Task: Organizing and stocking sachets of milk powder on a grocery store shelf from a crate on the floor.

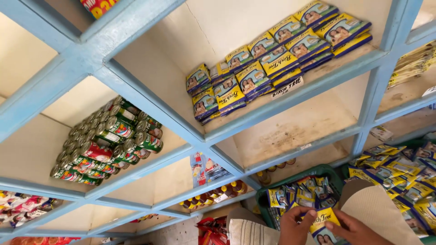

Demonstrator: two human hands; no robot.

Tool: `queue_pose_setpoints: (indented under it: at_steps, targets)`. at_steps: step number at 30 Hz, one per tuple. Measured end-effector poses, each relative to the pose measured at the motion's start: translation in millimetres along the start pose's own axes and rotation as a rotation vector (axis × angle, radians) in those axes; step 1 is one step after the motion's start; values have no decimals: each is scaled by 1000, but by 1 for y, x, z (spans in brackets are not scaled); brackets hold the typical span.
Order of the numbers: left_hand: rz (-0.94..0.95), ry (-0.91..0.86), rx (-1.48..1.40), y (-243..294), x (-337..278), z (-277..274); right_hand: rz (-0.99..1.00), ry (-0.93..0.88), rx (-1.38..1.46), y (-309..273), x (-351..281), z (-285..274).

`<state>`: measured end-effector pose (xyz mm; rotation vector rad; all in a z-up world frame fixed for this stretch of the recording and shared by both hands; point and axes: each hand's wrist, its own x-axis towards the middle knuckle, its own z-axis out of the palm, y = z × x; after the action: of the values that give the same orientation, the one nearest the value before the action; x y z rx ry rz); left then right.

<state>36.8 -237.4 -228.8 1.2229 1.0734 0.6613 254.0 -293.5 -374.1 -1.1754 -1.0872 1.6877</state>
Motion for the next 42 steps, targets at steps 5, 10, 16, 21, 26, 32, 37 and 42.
queue_pose_setpoints:
  at_steps: [5, 10, 16, 21, 26, 32, 37, 42]
  targets:
    - [-133, 69, -112, -53, 23, -7, 242, -9, 287, 27, 18, 2]
    - [-197, 82, -182, -82, 30, -9, 289, 45, 278, 36, 24, 4]
    - [-272, 9, -174, -51, 15, -6, 300, 11, 269, 51, 24, 7]
    - [-257, 26, -342, -68, 24, -7, 289, -35, 284, 50, 23, 4]
    - [-215, 42, -346, -67, 28, -10, 288, -35, 310, 24, 18, 16]
    - [-448, 89, -416, -65, 30, -7, 264, 147, 144, 59, 36, -16]
    - [-427, -127, -368, -165, 48, -12, 262, 207, 87, 84, 38, -32]
    - [-311, -108, -449, -129, 36, -1, 332, 194, -416, 62, 36, -32]
